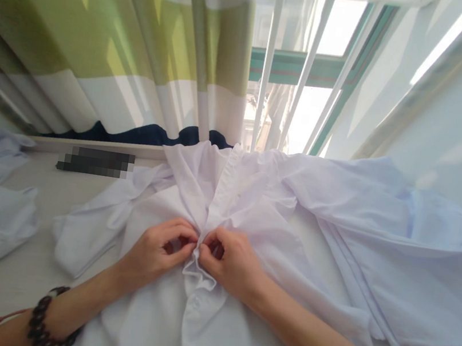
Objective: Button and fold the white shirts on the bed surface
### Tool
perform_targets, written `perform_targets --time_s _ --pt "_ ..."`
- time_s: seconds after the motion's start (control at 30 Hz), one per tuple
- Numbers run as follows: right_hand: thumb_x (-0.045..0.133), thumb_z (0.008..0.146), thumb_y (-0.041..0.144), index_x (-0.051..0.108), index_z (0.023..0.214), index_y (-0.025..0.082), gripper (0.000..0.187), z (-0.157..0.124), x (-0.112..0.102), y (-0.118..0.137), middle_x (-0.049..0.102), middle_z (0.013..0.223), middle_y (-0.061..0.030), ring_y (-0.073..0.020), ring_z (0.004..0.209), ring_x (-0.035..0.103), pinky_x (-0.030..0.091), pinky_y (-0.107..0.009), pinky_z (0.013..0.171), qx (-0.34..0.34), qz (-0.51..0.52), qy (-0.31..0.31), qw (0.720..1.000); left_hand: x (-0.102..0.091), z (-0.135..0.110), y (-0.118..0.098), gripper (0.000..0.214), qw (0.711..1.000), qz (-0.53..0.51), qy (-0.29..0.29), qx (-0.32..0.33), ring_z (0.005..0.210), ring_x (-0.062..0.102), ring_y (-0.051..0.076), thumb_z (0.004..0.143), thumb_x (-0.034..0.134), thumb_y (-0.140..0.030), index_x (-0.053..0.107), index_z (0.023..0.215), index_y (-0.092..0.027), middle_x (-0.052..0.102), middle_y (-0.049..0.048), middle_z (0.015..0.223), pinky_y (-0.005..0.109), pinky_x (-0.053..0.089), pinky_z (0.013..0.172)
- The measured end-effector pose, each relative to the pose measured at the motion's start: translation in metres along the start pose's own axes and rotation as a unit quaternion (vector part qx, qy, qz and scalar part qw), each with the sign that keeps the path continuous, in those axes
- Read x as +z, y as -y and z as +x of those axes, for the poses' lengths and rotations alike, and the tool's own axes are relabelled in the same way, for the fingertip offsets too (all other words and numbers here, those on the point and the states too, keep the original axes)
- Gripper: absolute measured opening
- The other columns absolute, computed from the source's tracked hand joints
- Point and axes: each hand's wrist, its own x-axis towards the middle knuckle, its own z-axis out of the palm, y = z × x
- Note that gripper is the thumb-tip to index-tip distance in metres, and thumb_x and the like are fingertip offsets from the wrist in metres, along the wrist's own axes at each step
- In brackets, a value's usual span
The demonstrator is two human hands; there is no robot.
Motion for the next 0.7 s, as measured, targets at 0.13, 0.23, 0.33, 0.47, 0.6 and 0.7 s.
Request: perform_targets --time_s 0.13,0.23,0.33,0.47,0.6,0.7 --pt "0.059 0.08 0.015 0.059 0.071 0.018 0.009 -0.0012 0.001 -0.0006 0.059 0.059 0.004 -0.0075 0.051 0.048 0.037 -0.019 0.051 -0.01 -0.027 0.008 1.0 -0.0027 0.0013 -0.0005 0.011 1.0 -0.004 0.024 -0.014 0.073 0.063 0.011 0.086 0.058 -0.017 0.068 0.081 -0.017 0.068 0.0006 0.084 0.018 0.048 0.066" --pt "0.059 0.081 0.016 0.059 0.071 0.018 0.01 -0.0017 0.0019 -0.0026 0.059 0.059 0.0037 -0.008 0.052 0.049 0.038 -0.019 0.052 -0.019 -0.052 0.011 0.998 -0.0032 0.0025 0.001 0.011 0.999 -0.001 0.03 -0.031 0.069 0.062 0.011 0.086 0.061 -0.022 0.069 0.079 -0.017 0.069 0.0006 0.08 0.018 0.047 0.063" --pt "0.059 0.081 0.015 0.059 0.071 0.018 0.01 -0.0019 0.0028 -0.0044 0.06 0.06 0.003 -0.0086 0.053 0.05 0.038 -0.02 0.054 -0.032 -0.074 0.01 0.997 -0.0024 0.0033 0.0035 0.014 0.998 0.006 0.033 -0.047 0.066 0.061 0.011 0.086 0.062 -0.025 0.071 0.078 -0.017 0.07 0.0004 0.077 0.019 0.046 0.061" --pt "0.059 0.081 0.015 0.059 0.071 0.018 0.011 -0.0023 0.0034 -0.0049 0.061 0.061 0.0026 -0.0089 0.053 0.051 0.038 -0.02 0.054 -0.039 -0.085 0.011 0.996 -0.0021 0.0032 0.004 0.015 0.998 0.008 0.036 -0.051 0.064 0.06 0.01 0.086 0.06 -0.024 0.071 0.077 -0.017 0.07 0.0002 0.075 0.019 0.045 0.06" --pt "0.059 0.083 0.017 0.059 0.071 0.019 0.013 -0.0031 0.0039 -0.0057 0.061 0.061 0.0027 -0.0092 0.053 0.05 0.038 -0.021 0.053 -0.051 -0.093 0.012 0.994 -0.0029 0.0026 0.0031 0.016 0.998 0.001 0.042 -0.057 0.062 0.059 0.01 0.084 0.062 -0.028 0.071 0.078 -0.016 0.069 0.0006 0.074 0.019 0.045 0.057" --pt "0.059 0.083 0.017 0.059 0.071 0.019 0.012 -0.0031 0.0045 -0.0072 0.061 0.061 0.0026 -0.0093 0.052 0.051 0.038 -0.021 0.053 -0.056 -0.093 0.012 0.994 -0.0025 0.0032 0.0038 0.014 0.997 0.007 0.04 -0.059 0.06 0.057 0.01 0.084 0.063 -0.027 0.07 0.077 -0.016 0.067 -0.0004 0.071 0.019 0.044 0.056"
